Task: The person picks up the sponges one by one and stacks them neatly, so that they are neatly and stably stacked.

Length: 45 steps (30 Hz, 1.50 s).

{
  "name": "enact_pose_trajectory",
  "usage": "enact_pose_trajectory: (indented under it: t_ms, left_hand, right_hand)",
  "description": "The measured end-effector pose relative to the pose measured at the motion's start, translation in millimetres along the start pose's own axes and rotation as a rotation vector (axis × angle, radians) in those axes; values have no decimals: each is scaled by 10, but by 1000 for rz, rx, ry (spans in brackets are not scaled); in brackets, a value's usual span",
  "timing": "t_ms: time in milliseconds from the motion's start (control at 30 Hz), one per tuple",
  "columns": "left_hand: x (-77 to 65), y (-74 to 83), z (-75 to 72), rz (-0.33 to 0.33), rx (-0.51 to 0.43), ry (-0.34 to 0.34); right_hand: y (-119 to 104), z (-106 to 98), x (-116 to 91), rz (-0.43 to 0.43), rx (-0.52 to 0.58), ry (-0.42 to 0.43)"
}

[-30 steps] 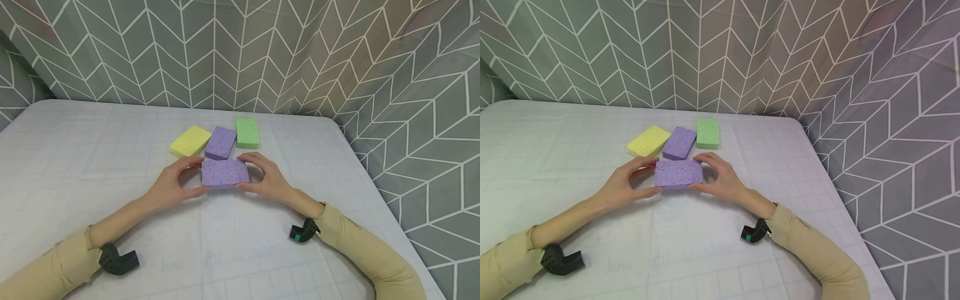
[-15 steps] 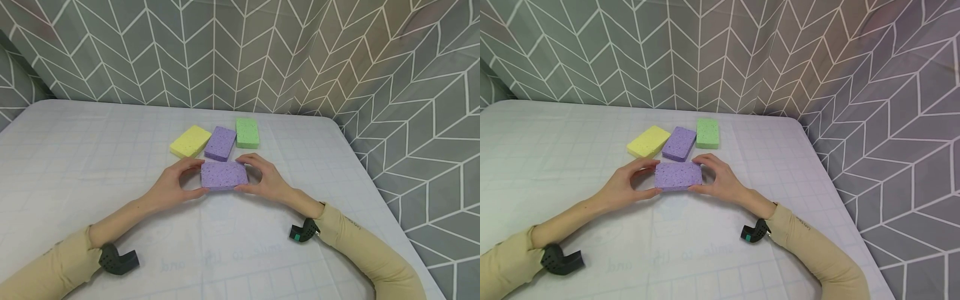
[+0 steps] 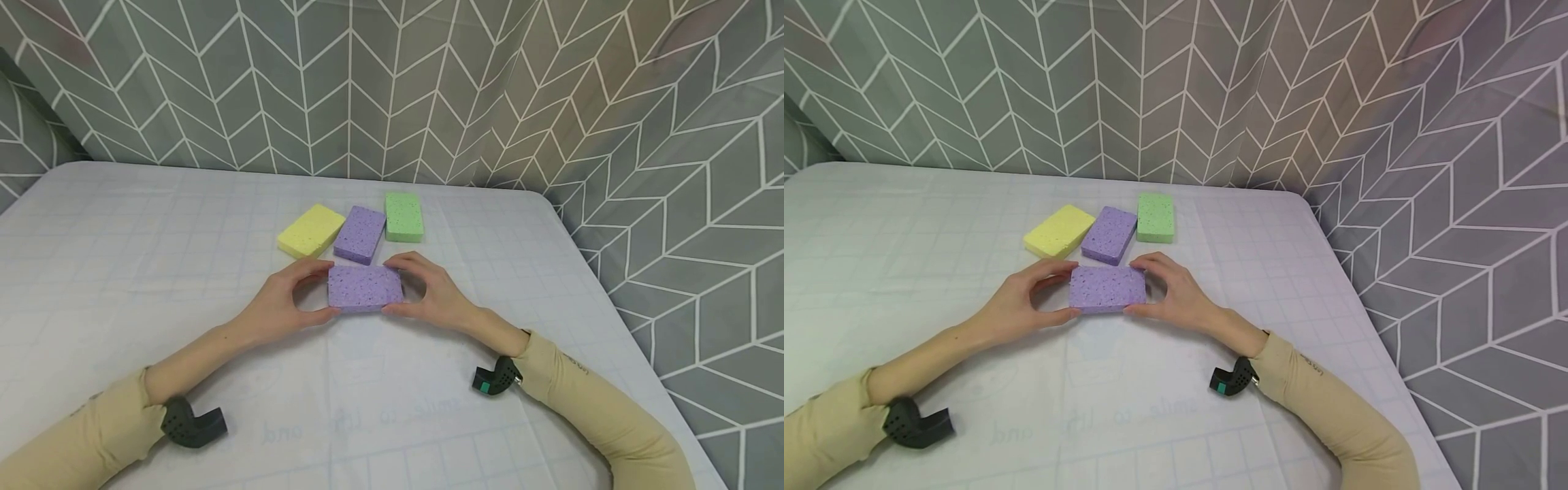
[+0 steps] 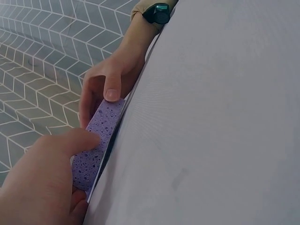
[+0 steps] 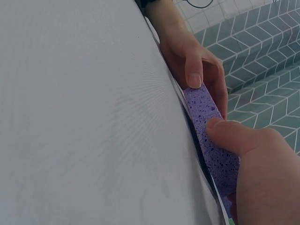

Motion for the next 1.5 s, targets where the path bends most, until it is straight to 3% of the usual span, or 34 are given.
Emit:
enact_pose_trajectory:
  t_ms: [1500]
  left_hand:
    - [4,-42,5,-45,19,-29]
  right_hand:
    - [7,16,4,57,-43,-83]
Point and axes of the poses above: each hand's wrist, its own x-axis towards the middle knuckle, its own z-axis out of the palm, y = z × x, the point moved 4 cm from there along x, towards the middle knuckle, and after that the axes turned 9 degrees about -x, right-handed, at the moved point
